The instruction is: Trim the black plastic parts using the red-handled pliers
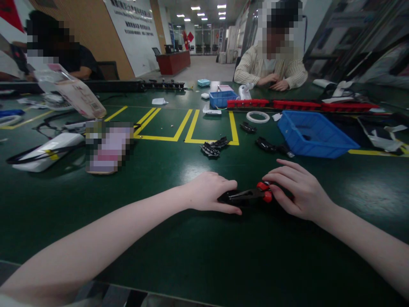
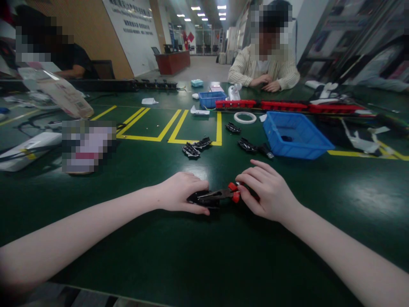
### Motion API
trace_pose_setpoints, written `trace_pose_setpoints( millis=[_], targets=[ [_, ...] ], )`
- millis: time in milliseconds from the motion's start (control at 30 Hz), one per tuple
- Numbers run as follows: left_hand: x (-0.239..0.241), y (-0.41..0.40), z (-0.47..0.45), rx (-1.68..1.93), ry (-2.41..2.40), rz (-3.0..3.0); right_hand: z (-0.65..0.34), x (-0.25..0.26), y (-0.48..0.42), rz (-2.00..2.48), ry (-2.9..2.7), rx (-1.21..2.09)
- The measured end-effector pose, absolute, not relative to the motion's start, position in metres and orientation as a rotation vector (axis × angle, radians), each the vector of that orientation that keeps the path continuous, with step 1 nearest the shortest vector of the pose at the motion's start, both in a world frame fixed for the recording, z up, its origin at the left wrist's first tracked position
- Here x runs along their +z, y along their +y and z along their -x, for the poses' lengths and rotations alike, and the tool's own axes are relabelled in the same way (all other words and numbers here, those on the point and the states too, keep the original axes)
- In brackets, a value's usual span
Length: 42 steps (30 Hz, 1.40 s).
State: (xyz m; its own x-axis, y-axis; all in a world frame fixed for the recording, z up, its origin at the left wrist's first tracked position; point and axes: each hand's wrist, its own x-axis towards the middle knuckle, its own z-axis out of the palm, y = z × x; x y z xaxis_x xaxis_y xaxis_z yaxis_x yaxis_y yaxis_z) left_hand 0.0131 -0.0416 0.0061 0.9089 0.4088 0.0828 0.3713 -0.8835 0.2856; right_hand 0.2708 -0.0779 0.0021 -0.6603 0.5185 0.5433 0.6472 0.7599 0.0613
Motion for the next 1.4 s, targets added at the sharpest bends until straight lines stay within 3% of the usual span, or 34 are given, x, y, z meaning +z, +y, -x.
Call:
trace_pose_setpoints(
  millis=[1400],
  targets=[
    [0.007, -0.044, -0.015, 0.163, 0.588, -2.898, -0.267, -0.003, -0.082, 0.973, -2.452, -0.146]
  ],
)
